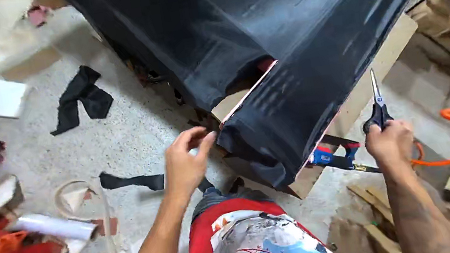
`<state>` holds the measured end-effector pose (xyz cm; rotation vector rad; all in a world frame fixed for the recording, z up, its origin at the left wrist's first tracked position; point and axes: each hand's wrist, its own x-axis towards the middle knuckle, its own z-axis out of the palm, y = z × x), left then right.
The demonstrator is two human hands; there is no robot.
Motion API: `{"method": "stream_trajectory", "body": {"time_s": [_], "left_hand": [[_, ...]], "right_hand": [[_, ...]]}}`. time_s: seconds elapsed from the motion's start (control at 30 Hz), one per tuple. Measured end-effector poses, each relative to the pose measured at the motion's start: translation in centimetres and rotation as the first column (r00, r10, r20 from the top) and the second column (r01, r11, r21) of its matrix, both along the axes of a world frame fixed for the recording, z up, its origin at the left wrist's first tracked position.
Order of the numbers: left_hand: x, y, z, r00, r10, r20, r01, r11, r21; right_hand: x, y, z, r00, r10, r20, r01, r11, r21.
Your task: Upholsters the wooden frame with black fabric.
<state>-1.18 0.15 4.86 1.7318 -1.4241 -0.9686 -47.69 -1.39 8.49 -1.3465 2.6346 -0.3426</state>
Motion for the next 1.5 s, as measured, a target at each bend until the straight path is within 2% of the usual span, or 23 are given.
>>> {"method": "stream_trajectory", "body": {"time_s": [0.03,0.1,0.17,0.27,0.33,0.4,0.47,0.53,0.57,0.6,0.67,0.77,0.87,0.93,0.97,1.0,1.07,1.1,1.17,1.2,1.27,1.4,1.5], "left_hand": [[-1.9,-1.6,1.5,0.993,-0.064,0.096,0.065,0.998,-0.005],[-4.9,-3.6,3.4,0.958,-0.118,0.262,0.115,0.993,0.027],[-6.2,-4.2,4.2,0.925,-0.103,0.367,0.077,0.993,0.085],[-6.1,-4.6,4.3,0.897,-0.145,0.417,0.060,0.976,0.208],[-5.3,-5.0,4.4,0.873,-0.229,0.429,0.124,0.958,0.258],[-4.6,-5.8,4.1,0.857,-0.298,0.420,0.230,0.951,0.206],[-3.8,-6.8,3.2,0.893,-0.326,0.310,0.309,0.945,0.102],[-3.1,-7.4,1.3,0.953,-0.301,0.043,0.301,0.954,0.013],[-2.9,-7.7,-0.1,0.948,-0.286,-0.143,0.290,0.957,0.009],[-2.8,-7.9,-1.5,0.912,-0.262,-0.315,0.285,0.958,0.026],[-2.9,-8.4,-3.8,0.801,-0.204,-0.562,0.302,0.949,0.086],[-2.7,-9.0,-5.4,0.704,-0.189,-0.685,0.357,0.927,0.111],[-1.8,-10.1,-4.9,0.751,-0.353,-0.558,0.428,0.904,0.003],[-0.9,-11.6,-3.5,0.734,-0.598,-0.321,0.589,0.796,-0.139],[-0.7,-12.8,-2.6,0.668,-0.733,-0.131,0.707,0.680,-0.195],[-0.7,-13.7,-1.6,0.562,-0.825,0.068,0.816,0.539,-0.210],[-1.4,-15.0,-0.2,0.320,-0.875,0.362,0.946,0.274,-0.174],[-1.9,-15.4,0.3,0.234,-0.860,0.453,0.971,0.185,-0.150],[-3.0,-16.1,1.1,0.141,-0.837,0.529,0.990,0.105,-0.098],[-3.4,-16.4,1.3,0.124,-0.835,0.537,0.992,0.099,-0.076],[-3.6,-16.8,1.2,0.164,-0.845,0.509,0.986,0.147,-0.073],[-3.0,-16.1,0.0,0.391,-0.843,0.369,0.920,0.351,-0.174],[-2.5,-15.1,-1.1,0.497,-0.811,0.310,0.861,0.417,-0.290]], "right_hand": [[-2.3,-1.3,-2.2,0.997,-0.073,-0.005,0.074,0.996,0.055],[-4.6,-4.5,-4.9,0.993,-0.120,0.016,0.114,0.973,0.200],[-5.7,-7.2,-7.1,0.996,-0.072,0.061,0.053,0.963,0.265],[-6.6,-8.2,-8.8,0.993,-0.023,0.119,-0.013,0.957,0.291],[-5.9,-6.0,-7.6,0.989,0.027,0.145,-0.053,0.981,0.184],[-2.7,-2.3,-3.7,0.976,0.122,0.182,-0.112,0.992,-0.065],[3.3,1.9,0.5,0.947,0.251,0.199,-0.204,0.951,-0.231],[10.4,4.6,1.9,0.883,0.440,0.162,-0.347,0.847,-0.404],[14.1,5.0,1.4,0.836,0.522,0.168,-0.400,0.790,-0.466],[17.6,4.6,0.5,0.792,0.582,0.182,-0.434,0.748,-0.502],[23.0,2.5,-1.5,0.752,0.631,0.188,-0.487,0.725,-0.486],[26.9,-0.2,-3.6,0.806,0.573,0.146,-0.481,0.779,-0.401],[27.7,-0.3,-4.2,0.842,0.520,0.145,-0.434,0.812,-0.391],[27.6,-0.2,-3.7,0.841,0.524,0.137,-0.443,0.811,-0.381],[27.6,-0.4,-3.4,0.840,0.527,0.126,-0.452,0.810,-0.373],[27.6,-0.6,-3.0,0.838,0.533,0.116,-0.464,0.809,-0.362],[27.7,-0.7,-2.4,0.836,0.543,0.086,-0.484,0.801,-0.352],[27.8,-0.8,-2.1,0.840,0.539,0.064,-0.486,0.799,-0.354],[28.1,-0.5,-1.5,0.865,0.501,0.020,-0.462,0.811,-0.358],[28.6,0.0,-1.0,0.890,0.456,-0.003,-0.426,0.830,-0.361],[30.7,1.2,-0.6,0.935,0.350,-0.051,-0.343,0.862,-0.373],[35.8,2.9,-4.4,0.963,0.258,-0.076,-0.269,0.927,-0.260],[36.2,2.9,-6.0,0.980,0.178,-0.090,-0.192,0.962,-0.193]]}}
